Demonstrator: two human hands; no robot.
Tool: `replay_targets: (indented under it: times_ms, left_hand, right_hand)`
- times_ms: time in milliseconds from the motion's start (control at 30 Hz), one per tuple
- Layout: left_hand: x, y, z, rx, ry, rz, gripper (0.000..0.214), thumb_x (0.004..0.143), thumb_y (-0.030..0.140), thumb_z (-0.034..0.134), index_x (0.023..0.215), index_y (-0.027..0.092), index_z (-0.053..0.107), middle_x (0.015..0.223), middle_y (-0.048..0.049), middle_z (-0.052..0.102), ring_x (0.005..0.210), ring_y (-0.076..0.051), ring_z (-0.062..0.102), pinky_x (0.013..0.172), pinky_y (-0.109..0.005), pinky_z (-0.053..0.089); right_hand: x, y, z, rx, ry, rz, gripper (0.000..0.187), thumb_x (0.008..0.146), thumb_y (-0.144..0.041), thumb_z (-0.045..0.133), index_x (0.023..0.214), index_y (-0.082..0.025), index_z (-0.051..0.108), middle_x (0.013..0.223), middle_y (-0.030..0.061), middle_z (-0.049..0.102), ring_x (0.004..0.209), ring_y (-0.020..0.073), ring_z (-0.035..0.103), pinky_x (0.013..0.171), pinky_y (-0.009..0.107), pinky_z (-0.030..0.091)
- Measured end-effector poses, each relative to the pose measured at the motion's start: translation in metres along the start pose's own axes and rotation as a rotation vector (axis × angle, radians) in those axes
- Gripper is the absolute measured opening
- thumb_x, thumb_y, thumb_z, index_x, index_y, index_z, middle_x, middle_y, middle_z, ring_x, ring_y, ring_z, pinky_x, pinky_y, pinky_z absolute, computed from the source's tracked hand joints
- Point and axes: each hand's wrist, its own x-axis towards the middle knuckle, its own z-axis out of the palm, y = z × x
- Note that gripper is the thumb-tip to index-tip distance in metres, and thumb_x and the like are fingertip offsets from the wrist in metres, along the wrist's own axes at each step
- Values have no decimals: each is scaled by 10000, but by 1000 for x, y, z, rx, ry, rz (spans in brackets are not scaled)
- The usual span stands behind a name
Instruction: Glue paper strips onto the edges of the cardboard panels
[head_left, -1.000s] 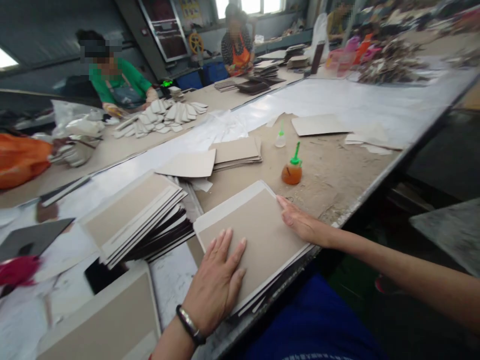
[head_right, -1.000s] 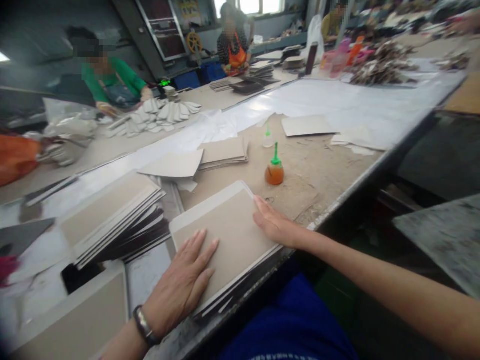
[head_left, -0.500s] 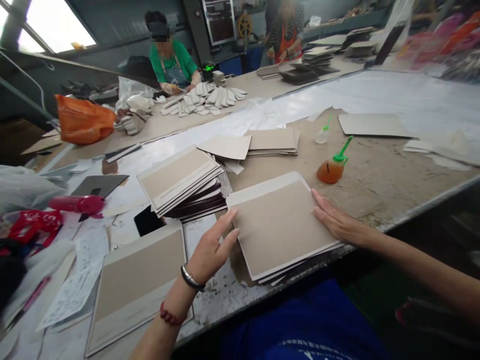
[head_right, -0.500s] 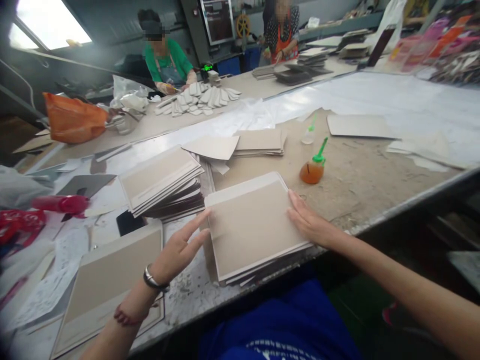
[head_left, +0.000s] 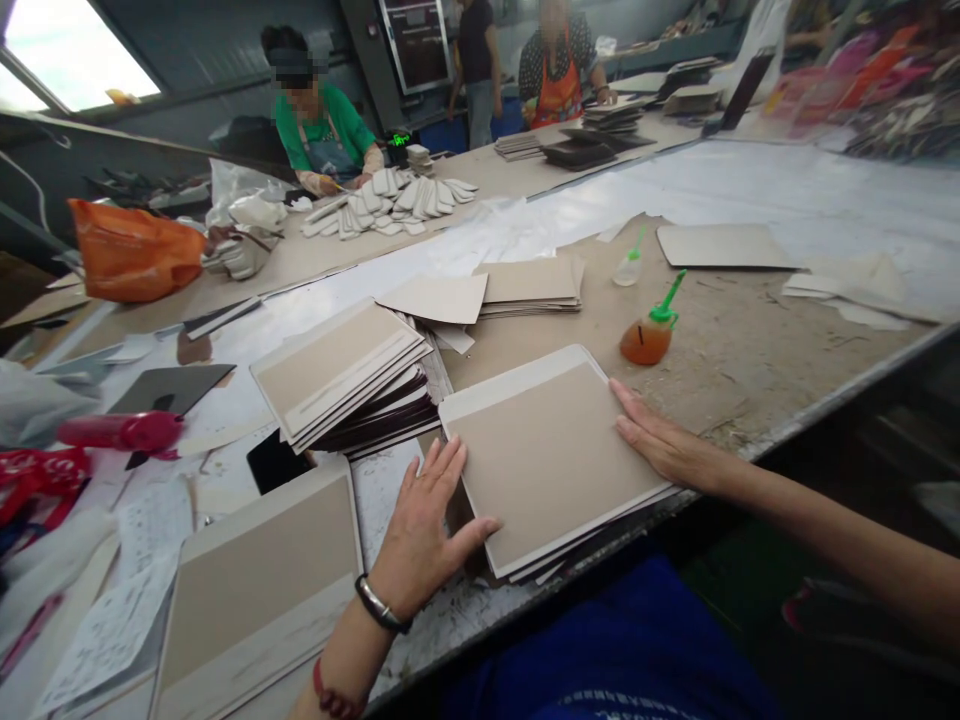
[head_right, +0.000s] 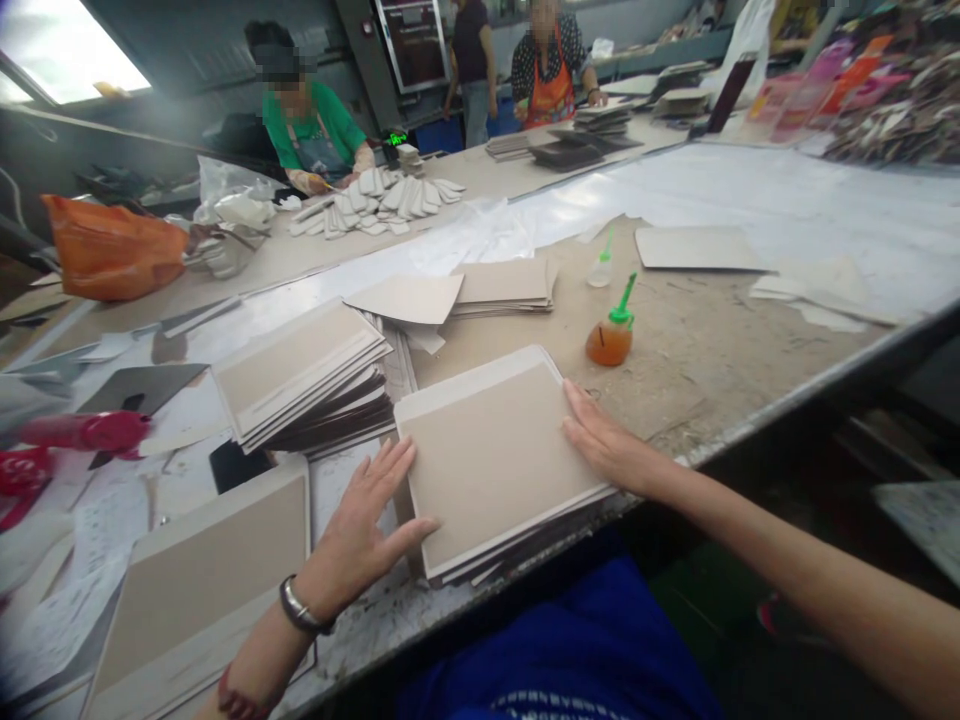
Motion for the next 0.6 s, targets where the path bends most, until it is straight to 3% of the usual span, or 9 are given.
replay_targets:
  times_ms: [400, 600]
  left_hand:
    - [-1, 4, -1, 120, -13, -3, 664, 813, 544, 382, 1333, 147, 270, 1410, -131, 312, 1320, -263, 212, 1053, -571, 133]
    - [1, 7, -2, 120, -47, -45, 665, 808, 553, 382, 1339, 171, 262, 1414, -133, 300, 1322, -268, 203, 1047, -581, 103]
  right_hand:
    - [-1, -12, -3, -36, -52, 38, 740, 856, -463, 203, 1389, 35, 76, 1468, 162, 47, 1339, 211, -4, 1095, 387, 19]
    - [0, -8, 0, -43, -9, -15, 713, 858, -480, 230, 1404, -44, 88, 1470, 137, 93, 1341, 204, 35, 1102, 399, 46]
